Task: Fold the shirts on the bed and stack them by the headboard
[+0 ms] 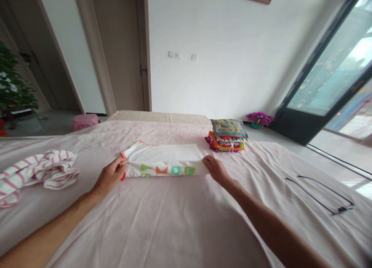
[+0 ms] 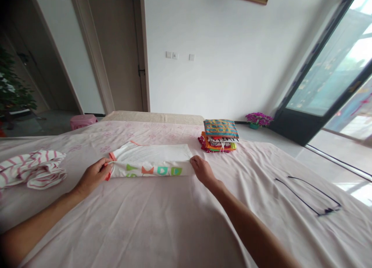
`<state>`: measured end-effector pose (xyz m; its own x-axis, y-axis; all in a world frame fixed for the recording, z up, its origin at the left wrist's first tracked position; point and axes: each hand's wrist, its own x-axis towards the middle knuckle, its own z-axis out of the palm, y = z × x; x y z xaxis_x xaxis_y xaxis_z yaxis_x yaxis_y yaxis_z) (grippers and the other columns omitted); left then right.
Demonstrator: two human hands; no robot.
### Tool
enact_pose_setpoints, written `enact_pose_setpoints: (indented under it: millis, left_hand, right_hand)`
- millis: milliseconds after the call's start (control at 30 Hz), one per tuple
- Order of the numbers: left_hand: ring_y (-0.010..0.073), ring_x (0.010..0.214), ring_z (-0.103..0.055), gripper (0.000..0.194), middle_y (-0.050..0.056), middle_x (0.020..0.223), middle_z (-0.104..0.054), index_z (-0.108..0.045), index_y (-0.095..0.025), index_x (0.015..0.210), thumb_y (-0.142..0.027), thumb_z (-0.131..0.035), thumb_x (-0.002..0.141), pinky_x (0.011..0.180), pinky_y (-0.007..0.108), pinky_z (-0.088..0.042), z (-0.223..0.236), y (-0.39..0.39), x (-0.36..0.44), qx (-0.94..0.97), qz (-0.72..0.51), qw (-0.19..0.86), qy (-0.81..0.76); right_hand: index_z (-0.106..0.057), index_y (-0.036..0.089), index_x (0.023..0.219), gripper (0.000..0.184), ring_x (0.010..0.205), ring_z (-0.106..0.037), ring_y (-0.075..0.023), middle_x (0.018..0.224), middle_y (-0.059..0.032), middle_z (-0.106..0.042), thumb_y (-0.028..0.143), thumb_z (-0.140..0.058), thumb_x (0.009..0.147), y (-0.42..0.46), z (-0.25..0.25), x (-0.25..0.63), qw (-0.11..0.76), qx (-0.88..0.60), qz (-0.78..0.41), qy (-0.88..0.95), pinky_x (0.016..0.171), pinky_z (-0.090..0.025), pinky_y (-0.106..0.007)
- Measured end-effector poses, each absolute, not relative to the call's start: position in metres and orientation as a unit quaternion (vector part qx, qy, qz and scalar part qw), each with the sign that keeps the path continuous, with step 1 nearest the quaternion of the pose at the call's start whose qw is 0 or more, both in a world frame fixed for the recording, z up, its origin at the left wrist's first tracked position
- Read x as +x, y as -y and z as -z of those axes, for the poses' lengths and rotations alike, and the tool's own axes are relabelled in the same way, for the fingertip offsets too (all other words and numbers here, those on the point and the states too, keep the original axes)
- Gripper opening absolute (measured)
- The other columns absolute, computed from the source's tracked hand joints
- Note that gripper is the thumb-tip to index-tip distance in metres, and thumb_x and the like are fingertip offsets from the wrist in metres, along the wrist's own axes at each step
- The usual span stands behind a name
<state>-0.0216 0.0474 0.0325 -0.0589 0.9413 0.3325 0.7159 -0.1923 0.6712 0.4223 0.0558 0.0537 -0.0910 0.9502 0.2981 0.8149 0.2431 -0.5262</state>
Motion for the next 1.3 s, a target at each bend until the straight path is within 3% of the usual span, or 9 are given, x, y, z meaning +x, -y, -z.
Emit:
enact_pose_setpoints:
  millis: [133, 300, 533, 700, 800, 900, 1000, 1133, 1300]
  left_hand:
    - [0.0176, 0.08, -0.063, 0.03, 0.0, 0.081, -0.066, -0.06, -0.022, 0.091, -0.047, -0.046, 0.084, 0.071, 0.024, -0.044, -0.032, -0.074, -0.018, 0.65, -0.327, 0.118, -0.676]
    - [0.0172, 0.071, -0.065, 0.025, 0.0, 0.078, -0.069, -0.062, -0.023, 0.089, -0.042, -0.046, 0.083, 0.062, 0.023, -0.042, -0.03, -0.087, -0.016, 0.634, -0.271, 0.111, -0.716]
    - [0.0229, 0.079, -0.07, 0.03, 0.005, 0.096, -0.075, -0.061, -0.027, 0.102, -0.046, -0.042, 0.089, 0.058, 0.027, -0.039, -0.034, -0.075, -0.012, 0.642, -0.165, 0.036, -0.748]
    - [0.0296, 0.102, -0.066, 0.037, 0.012, 0.112, -0.071, -0.061, -0.019, 0.113, -0.045, -0.05, 0.089, 0.085, 0.04, -0.047, -0.047, -0.058, -0.002, 0.706, -0.186, -0.104, -0.676]
    - [0.0257, 0.116, -0.061, 0.032, 0.011, 0.12, -0.068, -0.064, -0.019, 0.114, -0.035, -0.045, 0.094, 0.103, 0.041, -0.043, -0.051, -0.051, 0.018, 0.78, -0.26, -0.11, -0.559]
    - [0.0204, 0.12, -0.059, 0.037, 0.009, 0.124, -0.068, -0.065, -0.02, 0.118, -0.031, -0.036, 0.098, 0.106, 0.036, -0.043, -0.045, -0.052, 0.046, 0.83, -0.276, -0.036, -0.484]
    - [0.0231, 0.131, -0.051, 0.042, 0.01, 0.134, -0.062, -0.059, -0.019, 0.13, -0.034, -0.037, 0.098, 0.112, 0.041, -0.038, -0.027, -0.056, 0.065, 0.853, -0.232, -0.017, -0.467]
    - [0.0285, 0.139, -0.042, 0.052, 0.012, 0.147, -0.051, -0.05, -0.023, 0.141, -0.047, -0.042, 0.096, 0.114, 0.048, -0.031, -0.004, -0.059, 0.059, 0.847, -0.193, -0.057, -0.493]
    - [0.0325, 0.14, -0.04, 0.058, 0.015, 0.151, -0.046, -0.048, -0.025, 0.144, -0.054, -0.042, 0.094, 0.112, 0.051, -0.032, 0.003, -0.057, 0.041, 0.825, -0.169, -0.077, -0.534]
  right_hand:
    - [-0.066, 0.02, 0.094, 0.03, 0.083, -0.063, -0.0186, 0.09, -0.0039, -0.071, 0.037, -0.041, 0.093, -0.092, -0.041, 0.417, 0.292, -0.639, -0.095, 0.705, 0.073, -0.042, -0.026]
    - [-0.068, 0.024, 0.105, 0.029, 0.092, -0.064, -0.0203, 0.102, -0.0038, -0.072, 0.039, -0.045, 0.094, -0.107, -0.034, 0.414, 0.211, -0.671, -0.05, 0.709, 0.075, -0.041, -0.027]
    - [-0.066, 0.027, 0.109, 0.031, 0.098, -0.063, -0.0213, 0.116, -0.0033, -0.068, 0.045, -0.046, 0.096, -0.11, -0.034, 0.412, 0.148, -0.689, -0.007, 0.709, 0.074, -0.042, -0.029]
    - [-0.065, 0.025, 0.115, 0.031, 0.105, -0.061, -0.0244, 0.121, -0.0067, -0.065, 0.039, -0.045, 0.097, -0.103, -0.048, 0.407, 0.126, -0.714, 0.026, 0.688, 0.085, -0.044, -0.034]
    - [-0.063, 0.022, 0.123, 0.034, 0.117, -0.056, -0.0246, 0.125, -0.01, -0.063, 0.03, -0.042, 0.099, -0.085, -0.061, 0.38, 0.149, -0.654, 0.046, 0.74, 0.099, -0.039, -0.036]
    - [-0.053, 0.018, 0.137, 0.042, 0.132, -0.047, -0.0225, 0.14, -0.0099, -0.056, 0.032, -0.035, 0.102, -0.061, -0.059, 0.332, 0.177, -0.534, 0.002, 0.827, 0.111, -0.033, -0.037]
    - [-0.035, 0.017, 0.151, 0.058, 0.145, -0.03, -0.0249, 0.156, -0.0099, -0.037, 0.046, -0.036, 0.101, -0.042, -0.037, 0.288, 0.168, -0.444, -0.019, 0.88, 0.117, -0.027, -0.043]
    - [-0.031, 0.014, 0.154, 0.064, 0.148, -0.024, -0.0264, 0.159, -0.0113, -0.029, 0.051, -0.032, 0.102, -0.039, -0.008, 0.274, 0.147, -0.445, -0.015, 0.883, 0.121, -0.02, -0.045]
    - [-0.032, 0.015, 0.154, 0.061, 0.149, -0.019, -0.0257, 0.16, -0.0109, -0.025, 0.048, -0.028, 0.103, -0.057, -0.012, 0.324, 0.091, -0.518, 0.004, 0.85, 0.121, -0.016, -0.045]
